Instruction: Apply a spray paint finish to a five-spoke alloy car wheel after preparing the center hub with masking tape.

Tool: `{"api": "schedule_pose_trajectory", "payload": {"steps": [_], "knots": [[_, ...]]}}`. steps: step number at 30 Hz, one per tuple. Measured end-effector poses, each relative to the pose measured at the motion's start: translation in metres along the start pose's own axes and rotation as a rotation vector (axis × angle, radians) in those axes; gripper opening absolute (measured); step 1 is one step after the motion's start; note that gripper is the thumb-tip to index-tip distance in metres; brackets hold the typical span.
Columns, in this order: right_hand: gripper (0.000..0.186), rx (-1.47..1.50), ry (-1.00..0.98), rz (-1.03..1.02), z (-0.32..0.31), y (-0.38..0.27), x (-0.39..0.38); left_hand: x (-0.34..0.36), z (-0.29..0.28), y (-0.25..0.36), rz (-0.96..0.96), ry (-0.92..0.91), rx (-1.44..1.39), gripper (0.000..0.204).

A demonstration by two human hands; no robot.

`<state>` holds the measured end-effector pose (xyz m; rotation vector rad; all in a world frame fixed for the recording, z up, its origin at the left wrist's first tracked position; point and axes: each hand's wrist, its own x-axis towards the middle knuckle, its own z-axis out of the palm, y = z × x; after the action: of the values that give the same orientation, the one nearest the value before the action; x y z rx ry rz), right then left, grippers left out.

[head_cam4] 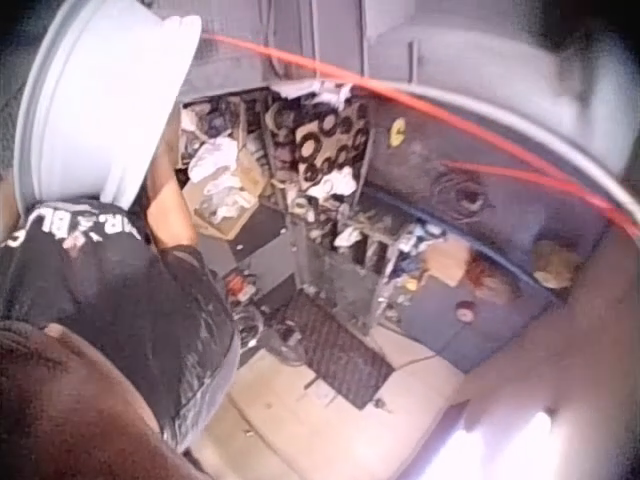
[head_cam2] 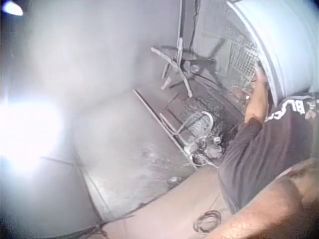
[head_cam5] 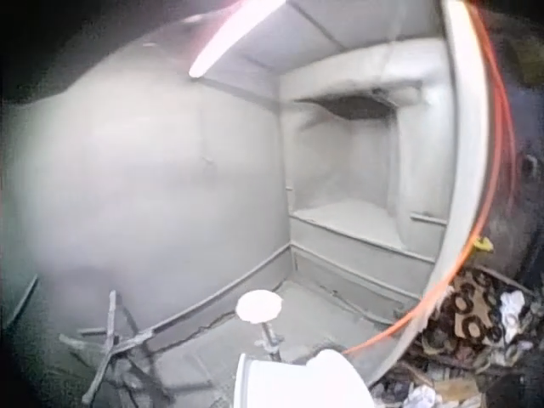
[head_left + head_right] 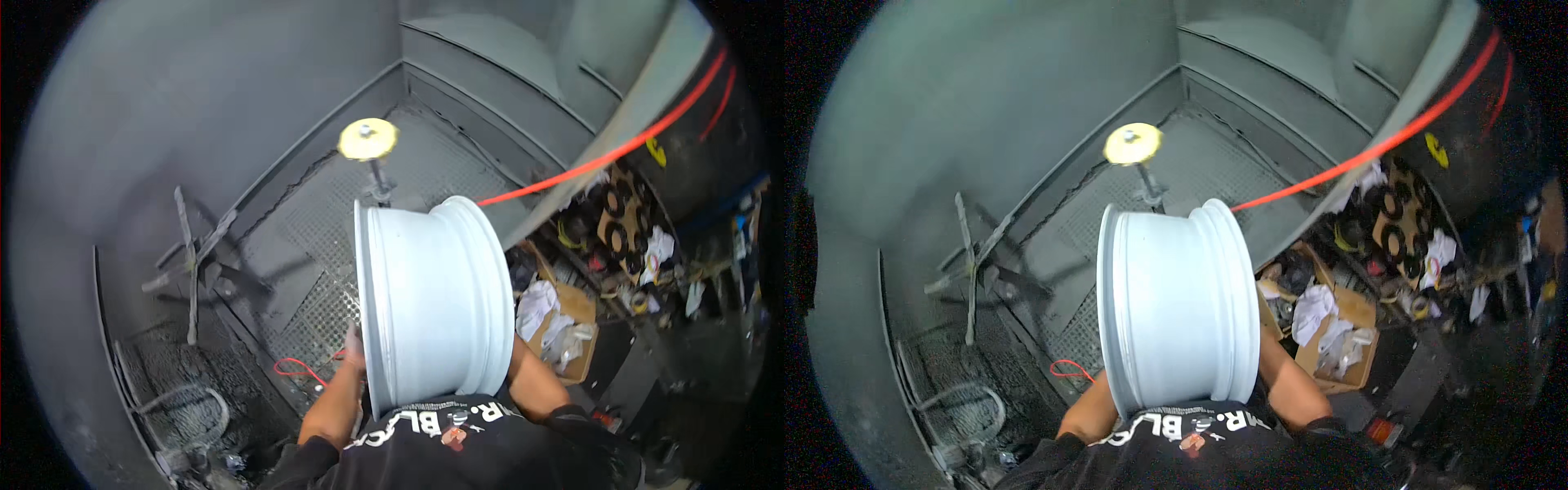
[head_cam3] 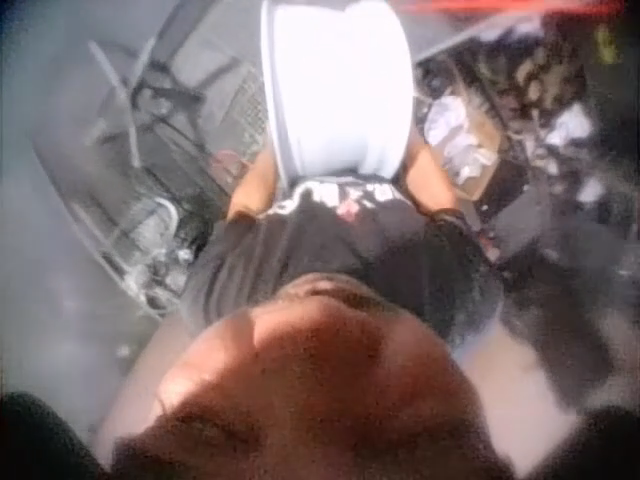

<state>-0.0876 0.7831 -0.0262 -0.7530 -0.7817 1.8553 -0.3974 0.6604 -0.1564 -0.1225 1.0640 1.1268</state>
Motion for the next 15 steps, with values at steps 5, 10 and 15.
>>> {"api": "schedule_pose_trajectory", "payload": {"steps": [5, 10, 15], "knots": [[0.09, 0.143, -0.265, -0.095, 0.064, -0.041, 0.017, -0.019, -0.041, 0.086, 0.334, -0.215, -0.183, 0.084], [0.094, 0.374, -0.477, -0.17, 0.088, -0.095, 0.059, -0.049, -0.036, 0.183, 0.559, -0.494, -0.361, 0.08], [0.128, 0.272, -0.373, -0.053, 0.133, -0.129, 0.068, -0.136, 0.018, 0.293, 0.819, -0.638, -0.048, 0.079]]}}
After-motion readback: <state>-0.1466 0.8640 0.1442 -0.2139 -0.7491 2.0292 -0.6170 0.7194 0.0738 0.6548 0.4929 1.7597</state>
